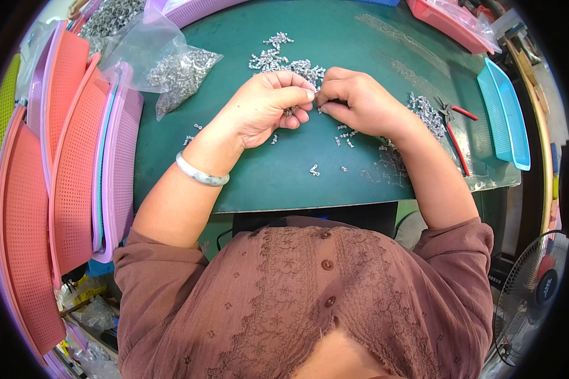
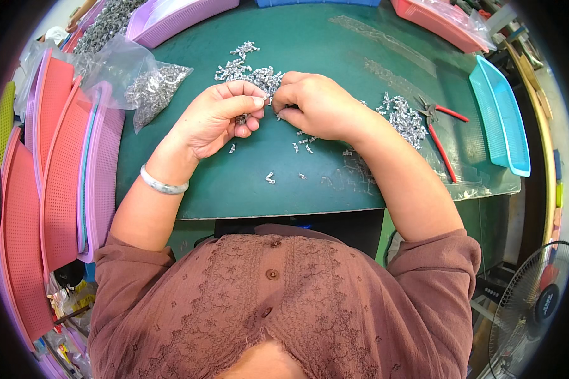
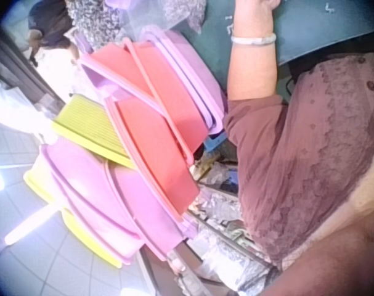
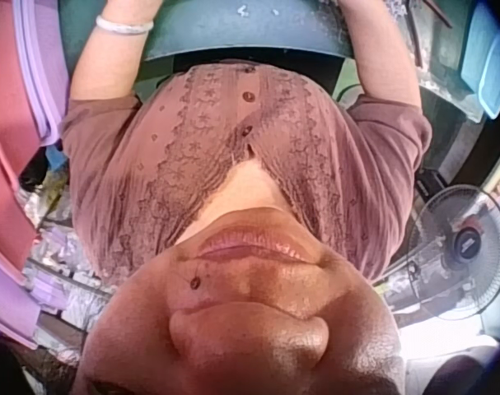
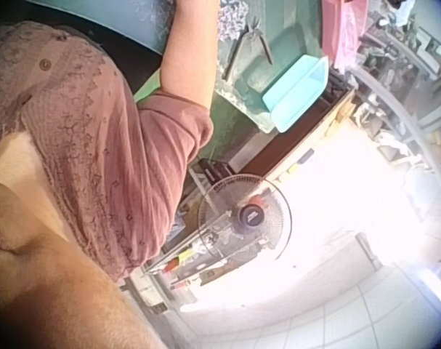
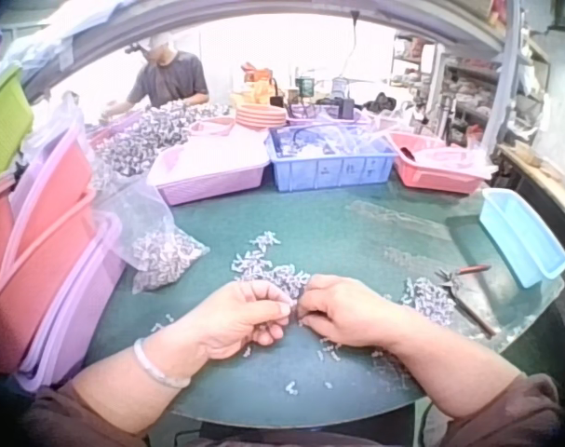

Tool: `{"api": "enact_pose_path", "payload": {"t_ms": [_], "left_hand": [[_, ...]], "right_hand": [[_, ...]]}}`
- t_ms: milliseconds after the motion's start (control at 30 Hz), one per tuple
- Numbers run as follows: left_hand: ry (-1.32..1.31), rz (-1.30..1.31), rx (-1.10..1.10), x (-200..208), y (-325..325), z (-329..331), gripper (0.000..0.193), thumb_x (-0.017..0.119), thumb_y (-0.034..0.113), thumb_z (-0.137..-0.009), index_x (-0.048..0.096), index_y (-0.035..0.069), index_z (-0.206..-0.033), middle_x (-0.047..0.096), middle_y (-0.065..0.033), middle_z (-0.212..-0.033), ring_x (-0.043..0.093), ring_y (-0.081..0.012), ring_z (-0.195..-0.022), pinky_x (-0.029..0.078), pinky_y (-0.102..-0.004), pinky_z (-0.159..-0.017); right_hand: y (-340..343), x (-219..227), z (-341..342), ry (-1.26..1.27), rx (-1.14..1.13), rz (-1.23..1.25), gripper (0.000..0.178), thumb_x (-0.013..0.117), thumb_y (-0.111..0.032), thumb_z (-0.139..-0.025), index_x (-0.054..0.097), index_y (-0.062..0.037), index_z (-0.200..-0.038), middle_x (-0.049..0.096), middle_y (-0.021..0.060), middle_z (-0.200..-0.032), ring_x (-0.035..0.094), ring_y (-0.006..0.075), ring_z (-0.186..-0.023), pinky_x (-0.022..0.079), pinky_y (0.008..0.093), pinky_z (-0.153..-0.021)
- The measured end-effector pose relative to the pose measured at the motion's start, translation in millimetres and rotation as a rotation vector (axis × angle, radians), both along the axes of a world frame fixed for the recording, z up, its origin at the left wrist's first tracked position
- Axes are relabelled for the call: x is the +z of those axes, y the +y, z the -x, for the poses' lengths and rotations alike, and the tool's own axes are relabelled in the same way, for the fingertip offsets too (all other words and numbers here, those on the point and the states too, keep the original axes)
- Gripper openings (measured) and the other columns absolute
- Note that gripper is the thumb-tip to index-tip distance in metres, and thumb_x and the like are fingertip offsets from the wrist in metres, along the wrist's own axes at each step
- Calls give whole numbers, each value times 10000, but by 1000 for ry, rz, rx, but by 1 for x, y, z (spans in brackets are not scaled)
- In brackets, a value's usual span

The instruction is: The person sits at a green workbench and assembles small silver metal components by hand. They pick up individual pieces from a pile on the table and connect them together, occasionally using a pair of pliers to assist with the assembly. The workspace is surrounded by colorful plastic baskets and bags of parts.

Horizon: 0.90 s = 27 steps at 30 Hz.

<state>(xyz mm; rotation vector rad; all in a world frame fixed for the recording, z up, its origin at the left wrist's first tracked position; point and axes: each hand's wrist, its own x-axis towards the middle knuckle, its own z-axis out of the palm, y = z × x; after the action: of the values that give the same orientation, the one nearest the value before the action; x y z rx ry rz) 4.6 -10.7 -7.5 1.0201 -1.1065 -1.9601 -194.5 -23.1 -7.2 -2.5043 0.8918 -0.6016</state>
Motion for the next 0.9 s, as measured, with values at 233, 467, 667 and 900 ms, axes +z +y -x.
{"api": "enact_pose_path", "payload": {"t_ms": [233,467,667,900], "left_hand": [[130,-37,-31,-2,-4,-4,99,527,50,-805,556,28,-897,572,-48,-770,562,-111,-649,461,-202,-547],[223,-47,-47,1,-6,-6,115,493,23,-779,548,11,-879,563,-72,-790,572,-143,-654,487,-230,-557],[131,-39,-35,0,-6,-6,141,503,51,-794,561,7,-915,566,-59,-782,557,-124,-666,477,-223,-565],[3,-24,24,0,-3,0,112,541,125,-823,575,32,-876,561,-38,-731,533,-101,-605,430,-188,-491]], "right_hand": [[2,1,0,-47,15,-17,150,584,-15,-689,628,-63,-825,547,102,-789,549,288,-761,448,361,-683],[2,5,0,19,26,-43,122,584,-19,-691,610,-55,-804,536,104,-789,544,290,-766,446,360,-682],[2,6,1,-1,43,-30,68,598,-60,-686,584,-39,-750,533,104,-782,540,288,-745,442,358,-662],[2,3,2,6,41,10,66,604,-72,-689,565,-38,-730,533,103,-765,535,289,-738,439,353,-647]]}}
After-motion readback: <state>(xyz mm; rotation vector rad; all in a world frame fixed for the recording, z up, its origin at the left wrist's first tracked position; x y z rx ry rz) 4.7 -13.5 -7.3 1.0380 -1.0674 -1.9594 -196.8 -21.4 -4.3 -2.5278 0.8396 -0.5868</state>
